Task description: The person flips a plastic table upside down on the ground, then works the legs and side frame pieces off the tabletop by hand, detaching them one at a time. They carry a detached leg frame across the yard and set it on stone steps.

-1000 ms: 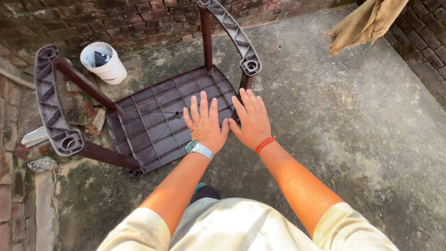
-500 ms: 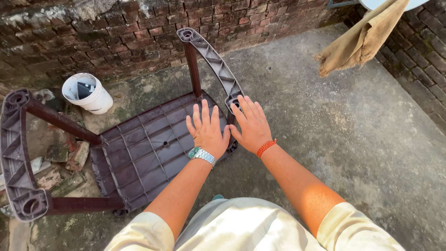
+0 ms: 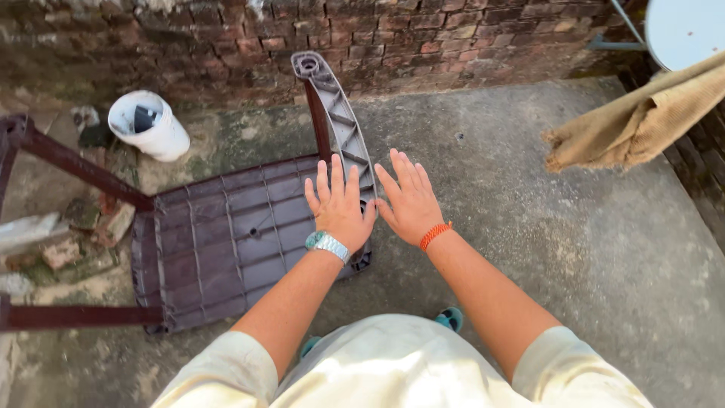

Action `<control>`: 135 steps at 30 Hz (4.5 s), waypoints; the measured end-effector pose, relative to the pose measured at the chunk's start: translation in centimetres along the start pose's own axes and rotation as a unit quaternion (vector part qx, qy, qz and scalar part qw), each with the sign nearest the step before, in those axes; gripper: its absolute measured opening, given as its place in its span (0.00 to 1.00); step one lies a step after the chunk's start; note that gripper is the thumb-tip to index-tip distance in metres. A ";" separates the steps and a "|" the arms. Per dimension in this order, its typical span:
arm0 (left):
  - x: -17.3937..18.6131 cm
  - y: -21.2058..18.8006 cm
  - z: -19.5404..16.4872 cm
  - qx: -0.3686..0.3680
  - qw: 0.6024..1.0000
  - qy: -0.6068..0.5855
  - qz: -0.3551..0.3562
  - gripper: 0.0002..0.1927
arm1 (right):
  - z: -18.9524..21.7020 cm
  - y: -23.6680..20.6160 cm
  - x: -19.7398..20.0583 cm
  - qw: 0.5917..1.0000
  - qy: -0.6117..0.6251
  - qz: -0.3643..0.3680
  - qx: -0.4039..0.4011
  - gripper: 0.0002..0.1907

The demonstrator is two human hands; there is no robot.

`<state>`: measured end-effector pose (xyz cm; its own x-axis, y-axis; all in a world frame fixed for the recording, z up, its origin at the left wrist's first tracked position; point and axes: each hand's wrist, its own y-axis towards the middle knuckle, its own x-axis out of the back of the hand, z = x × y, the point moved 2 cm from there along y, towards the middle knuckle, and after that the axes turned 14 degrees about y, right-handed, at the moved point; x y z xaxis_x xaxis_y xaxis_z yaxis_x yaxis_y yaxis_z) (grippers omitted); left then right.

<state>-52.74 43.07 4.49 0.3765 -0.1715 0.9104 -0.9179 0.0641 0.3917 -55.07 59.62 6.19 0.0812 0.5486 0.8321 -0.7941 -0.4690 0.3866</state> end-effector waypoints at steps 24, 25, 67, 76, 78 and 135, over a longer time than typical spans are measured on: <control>-11.3 19.8 -16.6 0.198 0.977 0.084 0.004 0.41 | -27.1 13.1 7.9 0.971 0.064 0.143 0.178 0.34; -11.8 21.6 -15.9 0.199 0.976 0.088 -0.007 0.41 | -28.0 14.7 7.7 0.970 0.059 0.150 0.182 0.34; -26.8 50.4 -0.5 0.607 0.764 0.198 0.093 0.50 | -37.1 59.5 -14.0 0.729 0.071 0.367 0.574 0.44; -28.4 50.6 6.5 0.654 0.723 0.151 0.162 0.52 | -32.2 64.1 -20.9 0.662 -0.014 0.436 0.609 0.48; -29.0 51.0 8.4 0.675 0.703 0.113 0.191 0.54 | -31.3 64.9 -22.9 0.636 -0.037 0.478 0.605 0.51; -31.5 37.4 -1.7 0.773 0.540 0.020 0.332 0.66 | -30.5 46.2 -25.6 0.448 0.090 0.607 0.650 0.59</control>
<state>-98.71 52.51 -9.27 -0.1269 -0.5924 0.7956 0.1516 -0.8042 -0.5747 -112.20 45.03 -9.39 -0.0787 -0.6653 0.7424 0.8443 -0.4405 -0.3053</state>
